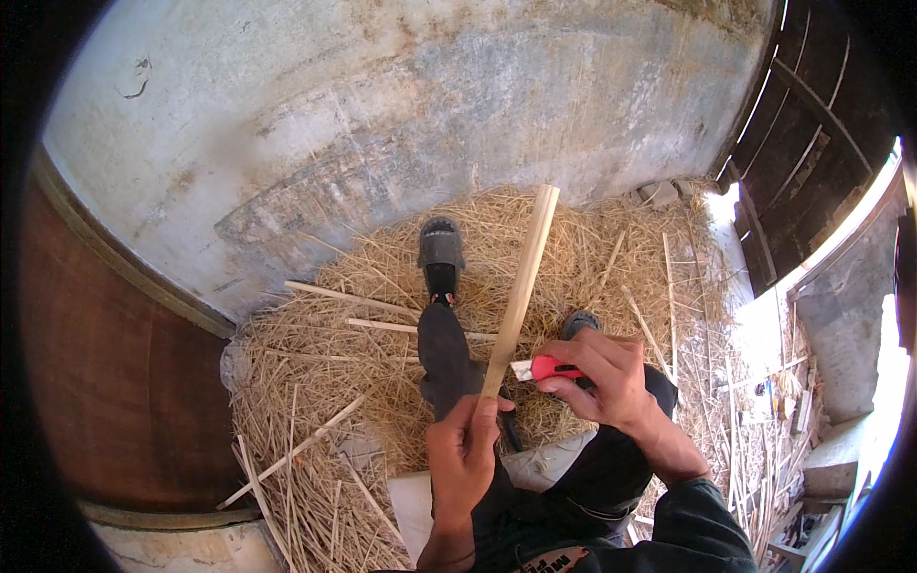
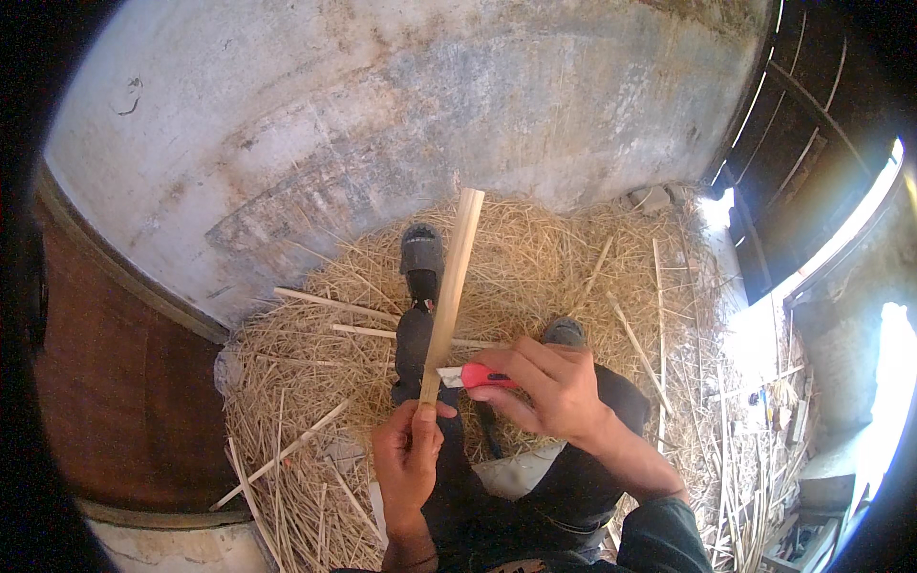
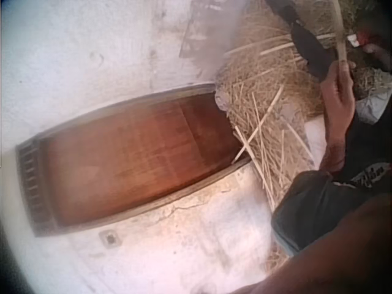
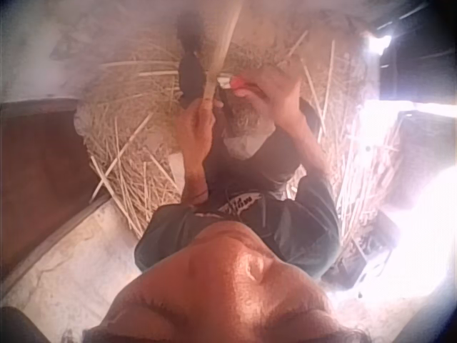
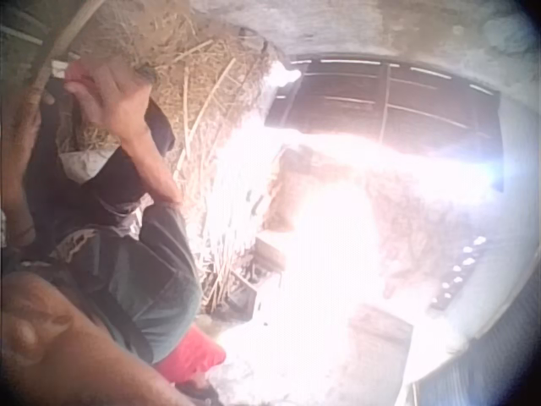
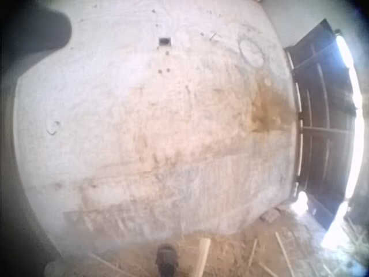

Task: The person sits on a straw-covered floor and uses a large knife to sharpen the end of a thin wooden stick. They then switch to a red utility knife to further refine the tip of the stick, scraping away wood shavings. The person handles the stick and tools with both hands, rotating the stick to ensure an even point.

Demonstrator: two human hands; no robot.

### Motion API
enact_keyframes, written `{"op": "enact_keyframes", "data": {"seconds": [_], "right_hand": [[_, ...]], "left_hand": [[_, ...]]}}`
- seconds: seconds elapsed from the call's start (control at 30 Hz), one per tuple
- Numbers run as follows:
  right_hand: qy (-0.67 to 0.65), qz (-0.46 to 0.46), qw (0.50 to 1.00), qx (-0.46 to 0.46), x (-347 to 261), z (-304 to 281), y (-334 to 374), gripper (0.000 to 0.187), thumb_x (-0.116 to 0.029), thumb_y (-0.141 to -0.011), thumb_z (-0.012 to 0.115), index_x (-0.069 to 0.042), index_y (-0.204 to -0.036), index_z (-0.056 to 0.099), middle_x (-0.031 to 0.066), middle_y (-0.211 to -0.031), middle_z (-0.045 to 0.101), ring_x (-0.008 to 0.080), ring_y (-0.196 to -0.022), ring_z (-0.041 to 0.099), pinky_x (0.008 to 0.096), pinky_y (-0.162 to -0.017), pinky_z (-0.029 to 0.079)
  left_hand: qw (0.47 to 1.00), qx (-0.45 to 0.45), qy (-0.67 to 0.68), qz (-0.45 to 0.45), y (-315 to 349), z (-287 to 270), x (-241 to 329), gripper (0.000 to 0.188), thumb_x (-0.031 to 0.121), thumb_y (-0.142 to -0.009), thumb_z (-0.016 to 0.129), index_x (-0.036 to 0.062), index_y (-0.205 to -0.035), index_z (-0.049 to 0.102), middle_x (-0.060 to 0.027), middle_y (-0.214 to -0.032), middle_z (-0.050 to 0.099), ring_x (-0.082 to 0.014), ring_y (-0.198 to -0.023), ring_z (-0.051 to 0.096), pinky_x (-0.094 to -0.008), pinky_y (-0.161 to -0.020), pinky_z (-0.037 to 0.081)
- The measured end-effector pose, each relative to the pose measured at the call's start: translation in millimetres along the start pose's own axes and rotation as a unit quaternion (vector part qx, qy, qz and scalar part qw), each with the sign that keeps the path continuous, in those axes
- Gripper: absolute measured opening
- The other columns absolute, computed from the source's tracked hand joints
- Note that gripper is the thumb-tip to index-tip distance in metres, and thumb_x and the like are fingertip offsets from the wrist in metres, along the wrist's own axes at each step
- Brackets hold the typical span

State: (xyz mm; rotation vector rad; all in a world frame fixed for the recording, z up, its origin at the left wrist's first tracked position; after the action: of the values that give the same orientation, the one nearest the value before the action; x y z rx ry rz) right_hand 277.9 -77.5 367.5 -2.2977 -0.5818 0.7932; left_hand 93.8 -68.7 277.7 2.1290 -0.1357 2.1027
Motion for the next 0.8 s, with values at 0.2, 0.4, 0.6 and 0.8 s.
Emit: {"op": "enact_keyframes", "data": {"seconds": [0.2,0.4,0.6,0.8], "right_hand": [[0.039,0.013,0.999,-0.004,-5.3,2.4,-1.9,0.035,-0.032,-0.079,0.086,-0.011,-0.105,0.075,-0.0009,-0.076,0.064,0.0171,-0.060,0.064,0.0320,-0.052,0.051],[0.053,0.016,0.998,0.018,-7.7,-2.7,-1.4,0.031,-0.031,-0.079,0.086,-0.014,-0.103,0.077,-0.0016,-0.076,0.064,0.0167,-0.056,0.062,0.0311,-0.050,0.049],[0.077,0.029,0.996,0.018,-4.9,-3.9,1.5,0.029,-0.032,-0.079,0.086,-0.016,-0.101,0.078,-0.0028,-0.072,0.061,0.0167,-0.053,0.060,0.0314,-0.048,0.048],[0.095,0.023,0.995,0.016,-4.5,-7.5,-1.1,0.030,-0.034,-0.078,0.086,-0.016,-0.099,0.077,-0.0030,-0.069,0.059,0.0160,-0.051,0.059,0.0314,-0.047,0.046]], "left_hand": [[0.995,0.017,-0.088,0.043,8.4,5.3,14.9,0.027,0.022,-0.107,0.059,0.0001,-0.099,0.072,0.0027,-0.061,0.049,-0.0025,-0.054,0.040,-0.0251,-0.047,0.030],[0.984,0.037,-0.148,0.090,11.1,6.0,26.1,0.028,0.023,-0.107,0.060,0.0005,-0.094,0.071,-0.0041,-0.065,0.063,-0.0065,-0.052,0.052,-0.0266,-0.048,0.040],[0.984,0.047,-0.151,0.076,12.3,6.7,27.3,0.036,0.028,-0.107,0.057,0.0013,-0.085,0.065,-0.0014,-0.062,0.052,-0.0094,-0.054,0.047,-0.0291,-0.051,0.035],[0.981,0.041,-0.172,0.078,14.9,5.6,25.1,0.037,0.028,-0.108,0.056,0.0012,-0.085,0.064,-0.0020,-0.063,0.053,-0.0098,-0.054,0.047,-0.0295,-0.051,0.035]]}}
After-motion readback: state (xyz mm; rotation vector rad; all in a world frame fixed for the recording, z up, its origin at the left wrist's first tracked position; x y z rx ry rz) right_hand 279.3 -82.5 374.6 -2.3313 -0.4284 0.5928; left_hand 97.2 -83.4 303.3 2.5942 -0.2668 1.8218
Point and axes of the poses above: each hand's wrist, its own y-axis away from the middle knuckle, its own z-axis out of the palm, x = y × z, the point moved 9 cm from there along -y, towards the middle knuckle
